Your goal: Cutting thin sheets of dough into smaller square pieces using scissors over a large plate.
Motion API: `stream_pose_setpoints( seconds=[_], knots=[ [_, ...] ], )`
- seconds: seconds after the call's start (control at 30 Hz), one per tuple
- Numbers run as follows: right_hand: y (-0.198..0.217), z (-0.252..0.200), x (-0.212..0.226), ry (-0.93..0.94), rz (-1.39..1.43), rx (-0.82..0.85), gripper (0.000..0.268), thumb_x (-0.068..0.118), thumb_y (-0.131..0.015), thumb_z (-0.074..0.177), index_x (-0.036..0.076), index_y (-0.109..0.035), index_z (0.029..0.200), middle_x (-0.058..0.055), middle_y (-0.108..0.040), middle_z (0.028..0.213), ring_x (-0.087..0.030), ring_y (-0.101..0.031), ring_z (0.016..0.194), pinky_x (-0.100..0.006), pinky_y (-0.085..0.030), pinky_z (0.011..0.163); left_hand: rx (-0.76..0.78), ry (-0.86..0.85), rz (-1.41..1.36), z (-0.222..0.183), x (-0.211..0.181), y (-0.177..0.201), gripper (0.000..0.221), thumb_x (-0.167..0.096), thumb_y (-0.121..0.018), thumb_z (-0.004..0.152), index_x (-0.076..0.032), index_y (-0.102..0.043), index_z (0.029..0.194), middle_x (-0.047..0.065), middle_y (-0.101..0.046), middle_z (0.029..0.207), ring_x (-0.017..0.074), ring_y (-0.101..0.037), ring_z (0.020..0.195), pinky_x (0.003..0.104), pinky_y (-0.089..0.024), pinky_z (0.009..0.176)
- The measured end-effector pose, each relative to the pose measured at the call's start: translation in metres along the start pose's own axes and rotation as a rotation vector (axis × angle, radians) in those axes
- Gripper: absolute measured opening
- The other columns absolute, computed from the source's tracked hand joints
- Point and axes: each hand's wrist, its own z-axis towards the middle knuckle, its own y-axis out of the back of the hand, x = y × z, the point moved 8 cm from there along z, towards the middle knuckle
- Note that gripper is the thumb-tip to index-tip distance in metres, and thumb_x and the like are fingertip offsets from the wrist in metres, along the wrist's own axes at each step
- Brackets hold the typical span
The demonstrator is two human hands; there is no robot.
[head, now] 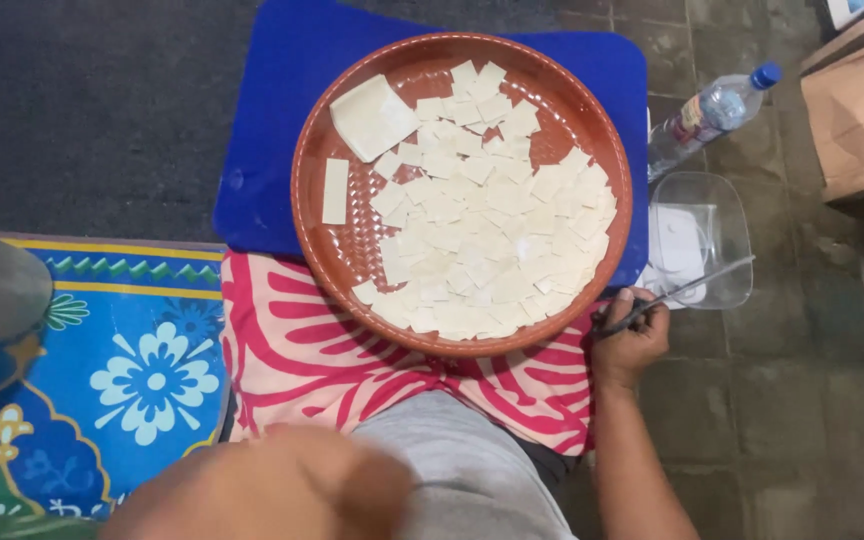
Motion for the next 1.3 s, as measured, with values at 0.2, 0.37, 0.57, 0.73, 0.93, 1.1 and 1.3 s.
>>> stream_pose_setpoints(
  seconds=[0.2,0.37,0.57,0.73,0.93,1.1,1.3],
  knots=[
    [0.005,0.0,0.015,-0.052,0.101,0.013,0.009,0.005,-0.059,0.108,0.004,-0.053,0.114,-0.006,-0.062,0.091,-0.012,-0.059,0.071,-0.025,-0.052,0.065,-0.059,0.032,0.262,-0.068,0.17,0.075,0.048,0.004,-0.058,0.095,0.003,-0.056,0.143,0.009,-0.063,0.089,0.0087,-0.042,0.063,0.02,-0.04,0.058],
    [0.017,0.014,0.0,-0.076,0.039,-0.279,0.017,-0.002,-0.064,0.1,0.005,-0.055,0.112,-0.019,-0.072,0.087,-0.016,-0.066,0.059,-0.023,-0.052,0.051,-0.14,0.135,0.632,-0.083,0.299,0.125,0.031,-0.007,-0.075,0.097,-0.002,-0.075,0.127,0.017,-0.066,0.09,0.0326,-0.069,0.084,0.042,-0.053,0.08],
    [0.018,0.026,-0.023,-0.224,0.066,-0.289,0.022,0.009,-0.073,0.101,0.013,-0.055,0.113,-0.01,-0.071,0.091,-0.013,-0.069,0.061,-0.02,-0.052,0.044,-0.075,0.542,0.685,-0.105,0.402,0.136,0.066,-0.034,-0.066,0.101,0.003,-0.048,0.151,0.033,-0.052,0.142,0.0489,-0.048,0.135,0.061,-0.036,0.112],
    [0.013,0.037,-0.02,-0.305,0.012,-0.197,0.026,0.013,-0.075,0.101,0.012,-0.056,0.119,-0.011,-0.069,0.091,-0.014,-0.072,0.062,-0.02,-0.058,0.052,-0.131,0.649,0.701,-0.099,0.458,0.148,0.066,-0.04,-0.064,0.103,0.002,-0.049,0.151,0.032,-0.054,0.141,0.0491,-0.051,0.133,0.061,-0.038,0.111],
    [0.008,0.066,-0.051,-0.263,-0.278,-0.027,0.027,0.028,-0.084,0.098,0.019,-0.067,0.117,-0.013,-0.072,0.089,-0.022,-0.074,0.075,-0.029,-0.053,0.061,-0.047,0.705,0.738,-0.076,0.466,0.133,0.064,-0.045,-0.062,0.101,0.0,-0.05,0.145,0.028,-0.059,0.131,0.0457,-0.056,0.128,0.058,-0.043,0.107],
    [-0.005,0.073,-0.047,-0.254,-0.37,0.048,0.028,0.033,-0.084,0.097,0.018,-0.07,0.116,-0.014,-0.073,0.088,-0.025,-0.073,0.082,-0.033,-0.055,0.069,-0.032,0.741,0.76,-0.073,0.494,0.137,0.063,-0.052,-0.056,0.104,-0.003,-0.048,0.143,0.025,-0.06,0.13,0.0434,-0.058,0.127,0.058,-0.044,0.105],
    [-0.014,0.088,-0.049,-0.247,-0.502,0.095,0.029,0.041,-0.085,0.095,0.023,-0.073,0.115,-0.011,-0.075,0.089,-0.026,-0.074,0.088,-0.037,-0.057,0.072,0.013,0.732,0.942,-0.058,0.481,0.134,0.061,-0.057,-0.048,0.107,-0.002,-0.056,0.134,0.025,-0.066,0.125,0.0439,-0.058,0.124,0.06,-0.038,0.104]
  ],
)
